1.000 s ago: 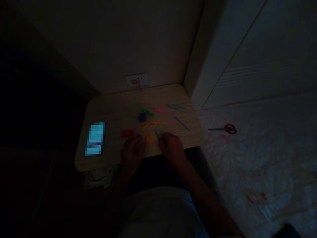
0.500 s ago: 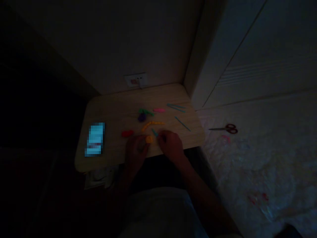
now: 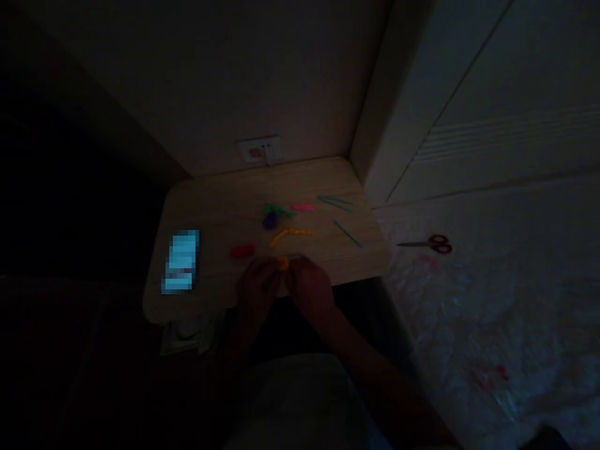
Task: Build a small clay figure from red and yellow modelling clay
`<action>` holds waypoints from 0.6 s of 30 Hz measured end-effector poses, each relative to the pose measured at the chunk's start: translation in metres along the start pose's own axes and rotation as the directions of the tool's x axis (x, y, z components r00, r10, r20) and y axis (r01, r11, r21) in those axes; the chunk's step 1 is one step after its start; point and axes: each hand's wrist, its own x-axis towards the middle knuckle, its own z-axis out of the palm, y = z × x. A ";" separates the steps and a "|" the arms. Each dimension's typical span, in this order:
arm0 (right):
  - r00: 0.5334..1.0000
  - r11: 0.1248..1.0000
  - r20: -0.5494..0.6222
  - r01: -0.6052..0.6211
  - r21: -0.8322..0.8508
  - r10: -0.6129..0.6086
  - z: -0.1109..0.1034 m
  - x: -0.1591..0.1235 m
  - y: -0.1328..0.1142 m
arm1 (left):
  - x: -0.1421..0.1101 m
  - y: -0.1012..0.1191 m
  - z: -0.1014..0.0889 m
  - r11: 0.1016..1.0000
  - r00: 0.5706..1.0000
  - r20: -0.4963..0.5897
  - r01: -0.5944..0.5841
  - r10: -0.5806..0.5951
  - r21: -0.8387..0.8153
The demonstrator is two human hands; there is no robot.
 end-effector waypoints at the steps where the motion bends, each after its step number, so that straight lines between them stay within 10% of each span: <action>1: 1.000 1.000 0.007 0.011 -0.005 -0.011 -0.001 0.000 0.001 | 0.000 0.000 0.000 1.000 1.000 -0.001 -0.009 0.009 -0.007; 18: 0.990 0.995 0.118 0.087 -0.047 -0.081 -0.013 0.012 0.007 | -0.002 -0.002 0.003 0.999 0.999 -0.031 -0.045 0.045 0.001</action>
